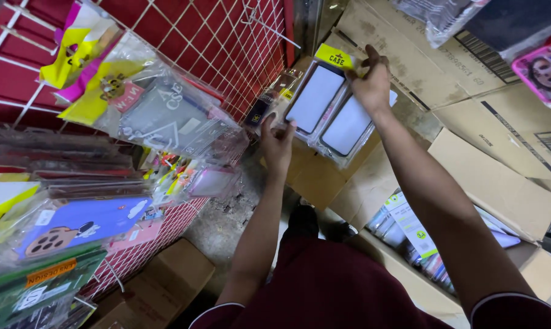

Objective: Inspecting and selecting various phone cases from a box in a stockroom.

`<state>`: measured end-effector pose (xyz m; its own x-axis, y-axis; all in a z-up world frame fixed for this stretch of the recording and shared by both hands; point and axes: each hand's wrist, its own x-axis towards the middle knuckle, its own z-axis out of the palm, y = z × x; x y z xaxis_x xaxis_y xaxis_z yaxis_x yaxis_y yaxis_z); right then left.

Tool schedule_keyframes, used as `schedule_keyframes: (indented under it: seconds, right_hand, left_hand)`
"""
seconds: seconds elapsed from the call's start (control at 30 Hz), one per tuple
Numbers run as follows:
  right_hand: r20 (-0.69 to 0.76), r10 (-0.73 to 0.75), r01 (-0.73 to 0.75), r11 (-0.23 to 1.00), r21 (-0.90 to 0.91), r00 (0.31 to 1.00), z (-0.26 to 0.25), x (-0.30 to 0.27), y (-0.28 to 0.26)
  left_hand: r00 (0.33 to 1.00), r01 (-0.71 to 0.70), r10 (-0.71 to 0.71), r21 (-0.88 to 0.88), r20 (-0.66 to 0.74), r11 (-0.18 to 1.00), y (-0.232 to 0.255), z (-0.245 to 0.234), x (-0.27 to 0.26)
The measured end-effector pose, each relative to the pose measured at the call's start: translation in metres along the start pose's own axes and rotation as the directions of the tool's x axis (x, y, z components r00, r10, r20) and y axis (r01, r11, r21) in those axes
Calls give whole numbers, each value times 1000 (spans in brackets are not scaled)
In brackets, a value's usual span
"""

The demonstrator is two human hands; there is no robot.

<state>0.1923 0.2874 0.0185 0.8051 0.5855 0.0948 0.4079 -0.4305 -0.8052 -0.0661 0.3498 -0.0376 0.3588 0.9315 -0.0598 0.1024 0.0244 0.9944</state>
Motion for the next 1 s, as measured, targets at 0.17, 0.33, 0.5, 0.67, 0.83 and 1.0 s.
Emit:
schedule_keyframes:
  seconds: [0.17, 0.33, 0.5, 0.67, 0.83, 1.0]
  right_hand:
    - [-76, -43, 45, 999, 19, 996, -21, -21, 10]
    - [-180, -27, 35, 999, 42, 983, -64, -67, 23]
    - [-277, -75, 166, 932, 322, 958, -102, -142, 98]
    - [-282, 332, -221, 905, 362, 900, -189, -225, 89]
    - [-360, 523, -342, 820, 459, 773, -216, -317, 179]
    - [-434, 448, -385, 894, 229, 782, -199, -412, 282]
  left_hand:
    - [999, 9, -8, 46, -32, 999, 28, -9, -12]
    - [993, -105, 113, 195, -31, 975, 49, 5, -41]
    - [926, -357, 332, 126, 180, 926, 63, 59, -87]
    - [802, -337, 288, -3, 524, 942, 69, 129, -143]
    - [535, -356, 128, 86, 835, 930, -5, 201, -185]
    - [237, -614, -277, 364, 931, 700, -137, 236, -221]
